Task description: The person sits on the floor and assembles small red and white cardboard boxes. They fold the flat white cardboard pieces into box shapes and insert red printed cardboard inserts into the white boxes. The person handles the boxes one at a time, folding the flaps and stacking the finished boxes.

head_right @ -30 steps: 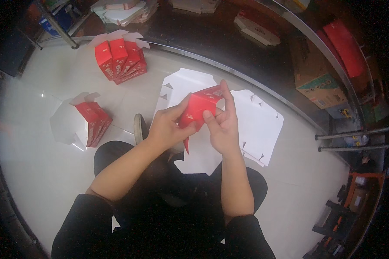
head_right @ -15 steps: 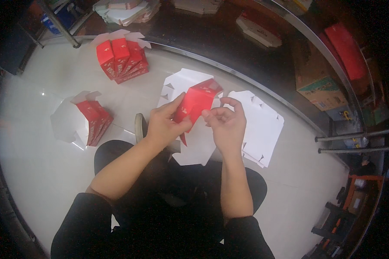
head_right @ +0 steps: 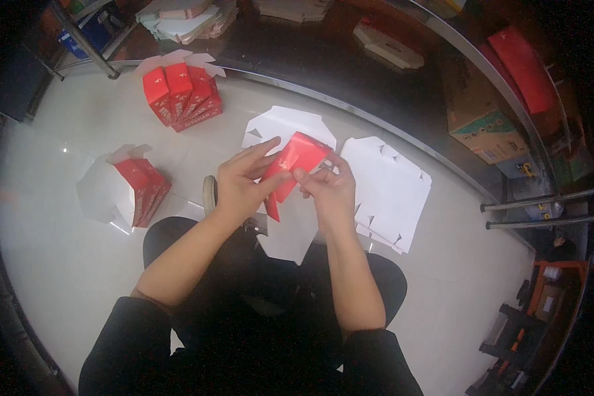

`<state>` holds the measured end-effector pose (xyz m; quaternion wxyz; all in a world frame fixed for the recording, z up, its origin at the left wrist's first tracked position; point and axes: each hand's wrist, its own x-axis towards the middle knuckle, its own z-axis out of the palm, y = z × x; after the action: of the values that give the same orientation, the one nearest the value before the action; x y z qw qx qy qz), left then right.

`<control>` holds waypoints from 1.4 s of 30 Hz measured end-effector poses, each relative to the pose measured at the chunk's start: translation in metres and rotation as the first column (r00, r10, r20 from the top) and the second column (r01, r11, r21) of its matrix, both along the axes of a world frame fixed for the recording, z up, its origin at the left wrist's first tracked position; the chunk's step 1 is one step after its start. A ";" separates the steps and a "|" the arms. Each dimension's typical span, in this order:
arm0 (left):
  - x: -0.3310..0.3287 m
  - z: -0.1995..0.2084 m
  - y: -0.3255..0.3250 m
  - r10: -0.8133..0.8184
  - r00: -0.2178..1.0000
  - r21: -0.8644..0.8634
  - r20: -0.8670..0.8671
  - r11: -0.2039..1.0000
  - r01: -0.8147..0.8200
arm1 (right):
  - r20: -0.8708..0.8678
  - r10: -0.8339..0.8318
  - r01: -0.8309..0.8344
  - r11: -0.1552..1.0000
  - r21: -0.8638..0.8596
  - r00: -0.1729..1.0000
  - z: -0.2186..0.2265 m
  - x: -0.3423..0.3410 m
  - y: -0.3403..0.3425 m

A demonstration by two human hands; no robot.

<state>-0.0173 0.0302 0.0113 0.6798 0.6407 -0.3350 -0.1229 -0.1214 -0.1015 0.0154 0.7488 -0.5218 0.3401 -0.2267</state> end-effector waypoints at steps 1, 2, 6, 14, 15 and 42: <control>0.000 0.002 0.000 -0.034 0.999 -0.009 -0.024 0.999 0.034 | -0.023 0.023 -0.023 1.000 0.016 0.999 -0.002 0.000 -0.004; 0.001 0.003 0.001 -0.025 1.000 0.014 -0.018 1.000 0.025 | -0.077 0.055 -0.058 0.998 -0.027 0.995 -0.002 -0.001 -0.005; 0.010 0.002 0.000 -0.100 0.995 0.146 -0.013 0.984 0.100 | -0.089 0.177 -0.198 0.907 -0.373 0.980 -0.009 -0.008 -0.011; 0.032 -0.011 0.006 -0.088 0.972 0.219 -0.219 0.966 0.136 | -0.194 0.255 -0.316 0.648 -0.693 0.947 0.027 -0.008 0.003; 0.036 -0.014 0.007 -0.043 0.955 0.176 -0.292 0.979 0.098 | -0.228 0.325 -0.379 0.549 -0.745 0.918 0.033 -0.011 0.001; 0.024 0.002 0.012 -0.279 0.951 0.111 0.131 0.958 0.266 | -0.323 0.122 -0.332 0.575 -0.748 0.939 0.011 -0.008 0.010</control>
<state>0.0063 0.0421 0.0137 0.5997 0.6263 -0.4629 -0.1840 -0.1293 -0.0914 0.0261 0.4166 -0.8610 0.2200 -0.1915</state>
